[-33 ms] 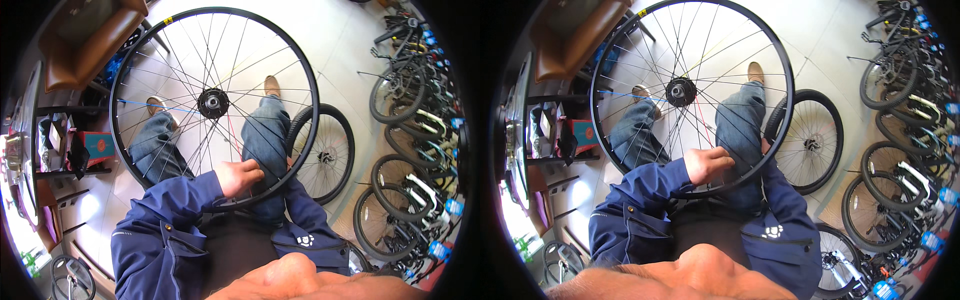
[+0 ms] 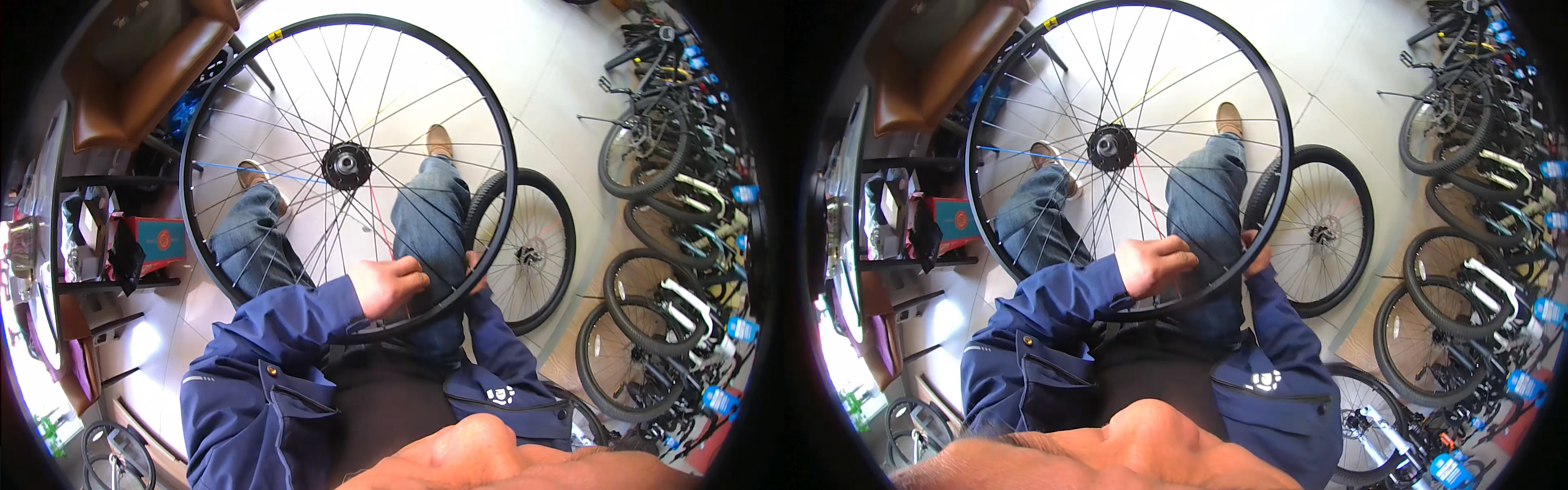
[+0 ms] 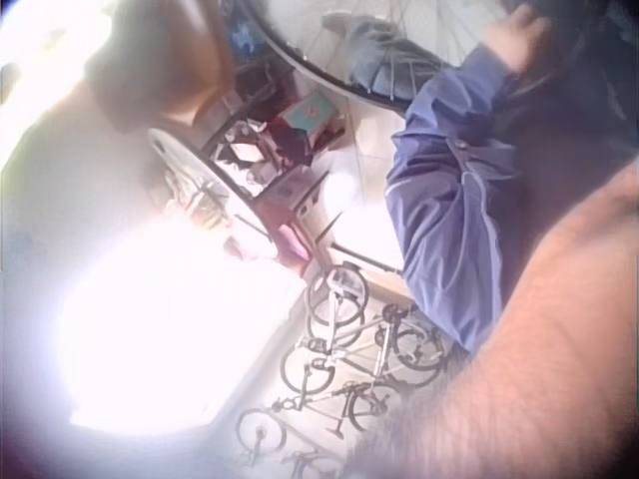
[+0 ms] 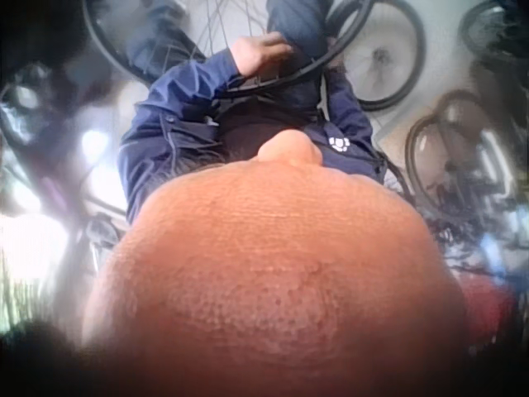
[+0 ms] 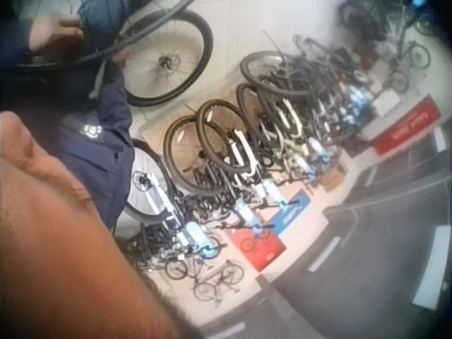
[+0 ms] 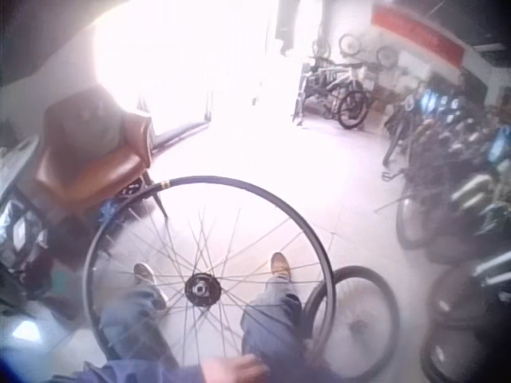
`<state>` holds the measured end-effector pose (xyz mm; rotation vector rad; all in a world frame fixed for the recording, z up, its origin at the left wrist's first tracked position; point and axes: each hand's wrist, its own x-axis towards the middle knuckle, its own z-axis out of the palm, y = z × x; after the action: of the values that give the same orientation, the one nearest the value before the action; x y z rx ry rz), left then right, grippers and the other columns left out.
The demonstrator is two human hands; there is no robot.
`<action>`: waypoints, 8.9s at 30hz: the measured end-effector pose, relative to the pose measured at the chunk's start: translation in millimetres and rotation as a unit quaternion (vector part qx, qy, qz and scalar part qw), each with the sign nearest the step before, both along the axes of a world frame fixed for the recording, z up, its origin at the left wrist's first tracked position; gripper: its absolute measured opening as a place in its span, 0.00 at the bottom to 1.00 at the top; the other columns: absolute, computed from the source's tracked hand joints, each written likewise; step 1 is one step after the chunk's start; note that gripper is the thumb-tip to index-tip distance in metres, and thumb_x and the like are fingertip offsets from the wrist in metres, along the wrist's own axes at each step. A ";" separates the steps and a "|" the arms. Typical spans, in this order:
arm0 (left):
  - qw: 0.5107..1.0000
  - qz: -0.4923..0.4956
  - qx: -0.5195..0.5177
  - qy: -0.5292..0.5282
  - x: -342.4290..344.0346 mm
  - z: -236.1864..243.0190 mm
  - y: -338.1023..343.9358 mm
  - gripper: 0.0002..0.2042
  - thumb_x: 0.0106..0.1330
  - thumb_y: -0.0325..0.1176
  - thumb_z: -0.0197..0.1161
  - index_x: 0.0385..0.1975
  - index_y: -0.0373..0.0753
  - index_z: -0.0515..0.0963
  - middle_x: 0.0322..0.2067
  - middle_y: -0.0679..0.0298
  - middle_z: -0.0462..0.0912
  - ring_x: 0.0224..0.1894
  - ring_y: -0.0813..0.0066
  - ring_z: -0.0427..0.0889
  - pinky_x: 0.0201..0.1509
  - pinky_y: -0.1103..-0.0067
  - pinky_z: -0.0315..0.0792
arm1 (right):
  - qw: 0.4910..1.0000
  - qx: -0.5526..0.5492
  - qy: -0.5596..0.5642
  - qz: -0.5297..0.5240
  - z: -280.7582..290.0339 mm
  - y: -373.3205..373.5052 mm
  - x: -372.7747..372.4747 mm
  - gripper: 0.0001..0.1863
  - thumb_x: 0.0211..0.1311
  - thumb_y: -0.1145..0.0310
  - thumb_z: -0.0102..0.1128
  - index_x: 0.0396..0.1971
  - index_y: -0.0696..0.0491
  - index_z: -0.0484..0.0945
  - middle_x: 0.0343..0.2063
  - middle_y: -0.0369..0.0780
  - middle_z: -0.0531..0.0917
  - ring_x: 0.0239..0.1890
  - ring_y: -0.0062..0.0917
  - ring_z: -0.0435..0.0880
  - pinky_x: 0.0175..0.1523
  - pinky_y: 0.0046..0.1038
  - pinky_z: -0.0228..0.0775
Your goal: The person sits on the floor with a bicycle wheel between their legs and threads colored spokes through the rim and hub. They pull each spoke taut and rotate the wheel to continue lacing around the circumference.
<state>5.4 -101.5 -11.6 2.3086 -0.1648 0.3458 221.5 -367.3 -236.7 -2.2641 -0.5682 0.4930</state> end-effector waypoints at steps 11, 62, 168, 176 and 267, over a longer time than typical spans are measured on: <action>0.973 0.020 0.199 -0.113 -26.7 19.6 -8.9 0.17 0.65 0.33 0.75 0.55 0.46 0.88 0.53 0.67 0.88 0.45 0.65 0.84 0.48 0.71 0.83 | 0.961 0.264 0.085 0.007 248.6 -24.0 -105.6 0.09 0.79 0.80 0.70 0.54 0.62 0.89 0.49 0.39 0.93 0.52 0.21 0.92 0.61 0.24 0.83; 0.992 0.035 -0.014 -0.120 -7.4 21.6 -9.8 0.09 0.68 0.26 0.78 0.45 0.42 0.88 0.33 0.64 0.92 0.30 0.64 0.88 0.35 0.69 0.85 | 0.953 0.138 -0.256 0.081 273.9 -17.3 -125.5 0.12 0.66 0.83 0.77 0.47 0.56 0.92 0.39 0.42 0.90 0.36 0.30 0.90 0.40 0.29 0.81; 0.989 0.061 0.117 -0.070 -1.9 5.9 -18.2 0.14 0.61 0.26 0.81 0.44 0.38 0.85 0.40 0.61 0.83 0.43 0.56 0.82 0.50 0.65 0.77 | 0.979 0.150 -0.098 0.092 190.2 -41.8 -122.9 0.06 0.81 0.72 0.70 0.43 0.59 0.86 0.34 0.40 0.87 0.33 0.24 0.86 0.41 0.26 0.77; 0.986 0.037 0.141 -0.078 -5.1 9.9 -16.8 0.18 0.55 0.25 0.82 0.47 0.40 0.90 0.48 0.61 0.86 0.45 0.60 0.83 0.51 0.68 0.81 | 0.992 0.123 0.007 0.041 198.1 -40.8 -137.5 0.06 0.83 0.71 0.67 0.43 0.58 0.85 0.33 0.39 0.87 0.29 0.23 0.85 0.37 0.24 0.78; 0.958 -0.079 0.249 -0.116 17.7 -15.5 -24.5 0.11 0.66 0.45 0.67 0.45 0.55 0.88 0.45 0.72 0.79 0.51 0.69 0.80 0.55 0.65 0.71 | 0.977 0.136 -0.151 0.067 205.4 -19.7 -143.4 0.07 0.70 0.79 0.75 0.43 0.58 0.86 0.36 0.45 0.86 0.32 0.37 0.87 0.40 0.35 0.80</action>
<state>23.1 -126.1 -27.1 2.7184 -0.6111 0.5428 78.1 -387.0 -31.3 -2.0561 -0.8896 0.1212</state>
